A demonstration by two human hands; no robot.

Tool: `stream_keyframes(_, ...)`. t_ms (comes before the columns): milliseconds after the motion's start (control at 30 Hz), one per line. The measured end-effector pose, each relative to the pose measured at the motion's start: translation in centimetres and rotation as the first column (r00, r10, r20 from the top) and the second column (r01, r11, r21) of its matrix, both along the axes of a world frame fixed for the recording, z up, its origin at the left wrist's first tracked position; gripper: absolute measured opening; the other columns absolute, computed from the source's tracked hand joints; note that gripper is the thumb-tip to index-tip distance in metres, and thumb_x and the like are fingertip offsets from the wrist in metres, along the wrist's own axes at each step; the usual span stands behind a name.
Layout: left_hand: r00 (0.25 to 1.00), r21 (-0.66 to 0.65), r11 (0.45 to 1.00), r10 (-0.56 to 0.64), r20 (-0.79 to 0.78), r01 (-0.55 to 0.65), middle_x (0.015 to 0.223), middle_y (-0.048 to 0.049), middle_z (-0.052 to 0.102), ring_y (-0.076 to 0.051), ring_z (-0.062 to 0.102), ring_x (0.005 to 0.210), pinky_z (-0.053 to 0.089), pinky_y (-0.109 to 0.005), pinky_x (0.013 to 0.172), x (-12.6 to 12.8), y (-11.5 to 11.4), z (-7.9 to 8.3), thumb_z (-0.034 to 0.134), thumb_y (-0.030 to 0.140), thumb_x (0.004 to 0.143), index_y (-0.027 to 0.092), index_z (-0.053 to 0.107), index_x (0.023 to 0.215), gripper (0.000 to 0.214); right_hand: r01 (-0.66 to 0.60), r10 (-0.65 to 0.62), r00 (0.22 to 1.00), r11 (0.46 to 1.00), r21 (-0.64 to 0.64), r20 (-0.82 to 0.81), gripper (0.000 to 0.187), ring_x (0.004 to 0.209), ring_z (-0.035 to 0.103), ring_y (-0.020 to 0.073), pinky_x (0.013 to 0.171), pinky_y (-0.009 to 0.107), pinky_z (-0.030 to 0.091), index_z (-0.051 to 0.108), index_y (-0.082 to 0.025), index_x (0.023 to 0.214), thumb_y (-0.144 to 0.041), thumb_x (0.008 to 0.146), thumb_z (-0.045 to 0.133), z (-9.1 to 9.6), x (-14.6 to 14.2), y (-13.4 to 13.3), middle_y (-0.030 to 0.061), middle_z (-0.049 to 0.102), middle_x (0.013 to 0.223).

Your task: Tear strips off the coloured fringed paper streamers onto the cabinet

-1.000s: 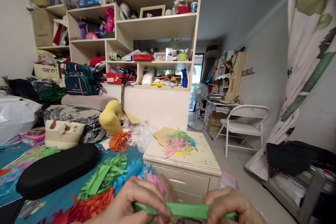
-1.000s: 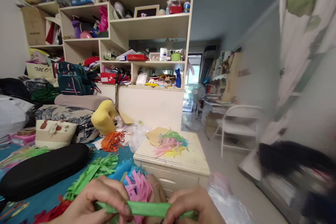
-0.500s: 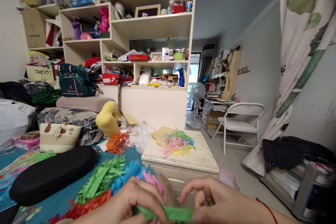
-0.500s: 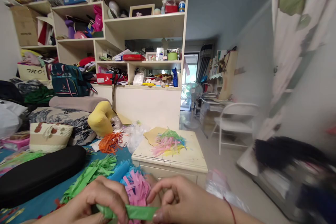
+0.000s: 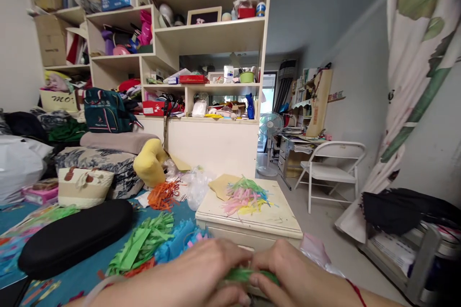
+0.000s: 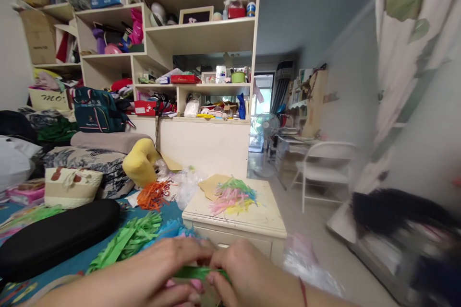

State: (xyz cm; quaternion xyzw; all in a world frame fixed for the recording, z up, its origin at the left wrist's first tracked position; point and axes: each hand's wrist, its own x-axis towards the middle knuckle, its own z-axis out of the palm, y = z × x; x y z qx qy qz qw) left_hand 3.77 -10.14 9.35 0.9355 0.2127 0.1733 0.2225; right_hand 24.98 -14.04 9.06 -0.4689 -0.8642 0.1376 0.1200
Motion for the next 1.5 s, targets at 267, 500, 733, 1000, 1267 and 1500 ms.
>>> stream_keyframes(267,0.998,-0.052,0.997,0.059,0.012,-0.059,0.083,-0.0042,0.070,-0.015,0.062,0.078,0.047,-0.022,0.072,1.6,0.4,-1.6,0.050,0.018,0.089,0.016,0.069,0.089,0.019,-0.029,0.020,0.996,0.994,0.107,0.085,0.022,0.060,0.058,0.0111,0.055,0.017,0.036,0.068,-0.017,0.072,-0.009,0.082,0.051,-0.3,0.9,-0.8,-0.0005,0.068,0.065)
stream_keyframes(500,0.996,-0.160,0.984,0.084,0.016,-0.080,0.094,-0.0060,0.070,-0.018,0.062,0.088,0.047,-0.026,0.081,1.3,-0.1,-1.4,0.056,0.031,0.088,0.017,0.068,0.102,0.023,0.109,-0.120,0.991,0.982,0.154,0.062,0.023,0.060,0.059,0.0131,0.053,0.018,0.038,0.070,-0.017,0.072,-0.014,0.084,0.050,-0.3,0.9,-1.8,0.0020,0.068,0.065)
stream_keyframes(733,0.990,-0.191,0.981,0.007,0.141,0.021,0.055,0.0023,0.057,-0.011,0.056,0.060,0.044,-0.018,0.059,1.5,0.0,-1.4,0.047,0.022,0.091,0.014,0.067,0.072,0.028,0.033,-0.025,0.997,0.991,0.128,-0.068,0.030,0.058,0.063,0.0135,0.055,0.019,0.044,0.072,-0.017,0.075,-0.021,0.091,0.047,0.0,1.4,-1.7,0.0021,0.070,0.063)
stream_keyframes(1000,0.947,-0.300,0.954,0.115,0.300,-0.021,0.068,-0.0039,0.068,-0.013,0.060,0.065,0.046,-0.018,0.056,0.5,-0.5,-3.2,0.052,0.032,0.090,0.014,0.070,0.074,0.030,0.001,0.087,0.914,0.976,0.219,-0.395,0.019,0.064,0.070,0.0143,0.064,0.017,0.052,0.076,-0.020,0.095,-0.020,0.086,0.059,-2.0,1.6,-0.5,0.0029,0.076,0.076)
stream_keyframes(1267,0.904,-0.369,0.929,0.135,0.406,0.027,0.073,-0.0090,0.075,-0.017,0.069,0.064,0.054,-0.025,0.061,-0.1,0.2,-5.2,0.049,0.043,0.092,0.015,0.071,0.098,0.037,0.011,0.156,0.890,0.932,0.362,-0.428,0.019,0.057,0.066,0.0127,0.057,0.017,0.051,0.075,-0.020,0.098,-0.022,0.088,0.059,-3.0,2.9,-0.6,0.0034,0.071,0.066)
stream_keyframes(1500,0.785,-0.097,0.993,0.005,0.620,0.071,0.070,-0.0056,0.075,-0.016,0.070,0.057,0.054,-0.020,0.055,-0.1,0.5,-5.4,0.057,0.022,0.089,0.019,0.067,0.097,0.014,-0.052,0.250,0.818,0.929,0.367,-0.517,0.020,0.058,0.067,0.0132,0.057,0.018,0.053,0.076,-0.024,0.097,-0.024,0.090,0.057,-2.7,3.2,-1.1,0.0055,0.071,0.067)
